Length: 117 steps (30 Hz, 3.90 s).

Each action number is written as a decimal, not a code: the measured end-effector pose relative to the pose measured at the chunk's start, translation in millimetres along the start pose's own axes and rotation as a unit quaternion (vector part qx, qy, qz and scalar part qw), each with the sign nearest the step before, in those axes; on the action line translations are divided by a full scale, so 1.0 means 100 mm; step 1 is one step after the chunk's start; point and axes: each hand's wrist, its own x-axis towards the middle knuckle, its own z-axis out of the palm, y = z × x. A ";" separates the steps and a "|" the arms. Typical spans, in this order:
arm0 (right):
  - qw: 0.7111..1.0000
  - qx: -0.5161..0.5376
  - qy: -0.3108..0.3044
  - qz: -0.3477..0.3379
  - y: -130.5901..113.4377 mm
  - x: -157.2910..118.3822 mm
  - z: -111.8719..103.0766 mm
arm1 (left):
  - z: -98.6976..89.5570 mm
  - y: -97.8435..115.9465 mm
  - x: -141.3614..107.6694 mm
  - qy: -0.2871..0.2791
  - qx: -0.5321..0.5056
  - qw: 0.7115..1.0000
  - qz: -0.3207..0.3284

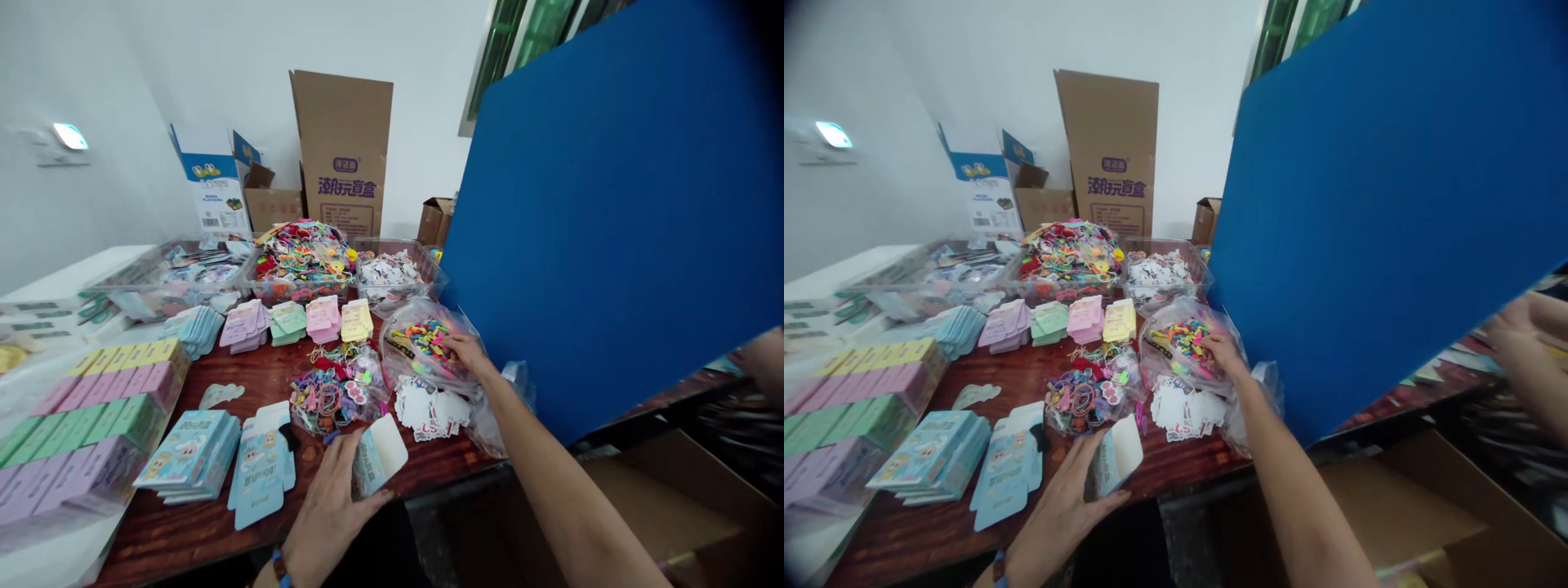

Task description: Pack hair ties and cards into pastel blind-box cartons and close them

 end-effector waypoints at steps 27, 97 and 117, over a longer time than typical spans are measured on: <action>0.936 -0.165 -0.249 -0.186 -0.72 -1.37 0.67 | -0.05 -0.09 0.16 0.139 0.050 0.989 0.003; 0.907 -0.066 -0.316 -0.270 -0.99 -1.82 1.36 | -0.58 -0.60 -0.48 0.200 0.120 0.972 -0.004; 0.936 -0.028 -0.247 -0.248 -1.02 -2.03 0.95 | -0.58 -0.60 -0.44 0.183 -0.076 0.980 -0.025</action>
